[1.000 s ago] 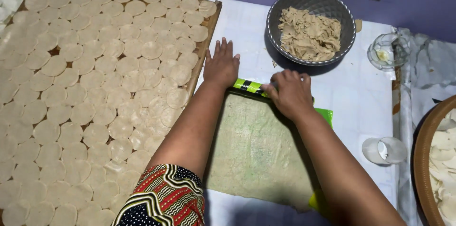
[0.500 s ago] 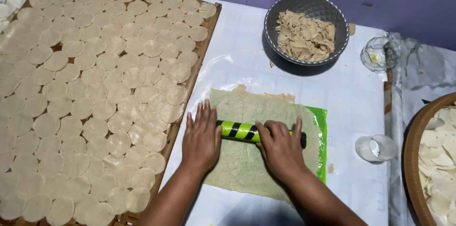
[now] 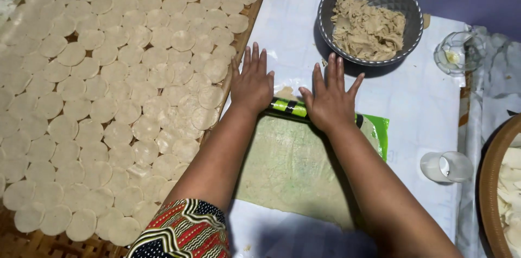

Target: Cutting circular shapes from a flattened sheet of dough using a small circular mold and a spatula.

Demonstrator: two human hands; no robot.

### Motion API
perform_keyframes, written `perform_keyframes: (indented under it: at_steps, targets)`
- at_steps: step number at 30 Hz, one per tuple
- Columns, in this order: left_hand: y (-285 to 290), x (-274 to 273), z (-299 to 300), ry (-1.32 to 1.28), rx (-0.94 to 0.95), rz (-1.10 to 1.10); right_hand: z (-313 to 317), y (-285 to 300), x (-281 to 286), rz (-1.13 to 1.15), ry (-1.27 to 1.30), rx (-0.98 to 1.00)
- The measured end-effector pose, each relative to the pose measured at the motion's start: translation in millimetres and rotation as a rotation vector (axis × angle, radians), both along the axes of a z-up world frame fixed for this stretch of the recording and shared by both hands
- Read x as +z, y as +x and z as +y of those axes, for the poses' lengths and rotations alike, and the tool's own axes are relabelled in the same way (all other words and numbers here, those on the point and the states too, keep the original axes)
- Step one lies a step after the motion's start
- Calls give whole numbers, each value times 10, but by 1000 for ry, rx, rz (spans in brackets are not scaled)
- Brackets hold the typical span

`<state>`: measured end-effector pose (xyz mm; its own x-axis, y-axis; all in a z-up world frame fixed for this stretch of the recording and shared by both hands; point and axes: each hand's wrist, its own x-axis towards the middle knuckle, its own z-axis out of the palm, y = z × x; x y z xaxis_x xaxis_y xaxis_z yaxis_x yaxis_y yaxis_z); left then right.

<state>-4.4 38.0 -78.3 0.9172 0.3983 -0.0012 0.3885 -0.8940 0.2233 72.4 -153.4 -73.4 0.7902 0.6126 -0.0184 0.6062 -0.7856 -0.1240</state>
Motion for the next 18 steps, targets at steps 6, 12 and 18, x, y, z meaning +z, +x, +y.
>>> perform_keyframes:
  at_steps: [6, 12, 18]
  targets:
    - [-805, -96, -302, 6, -21, -96, -319, -667, -273, -42, 3, 34]
    - [-812, -150, -264, 22, -4, -83, -288, -647, -253, -69, -3, 69]
    - [-175, -228, -29, -10, 46, -25, -29, -175, -68, 62, -21, -3]
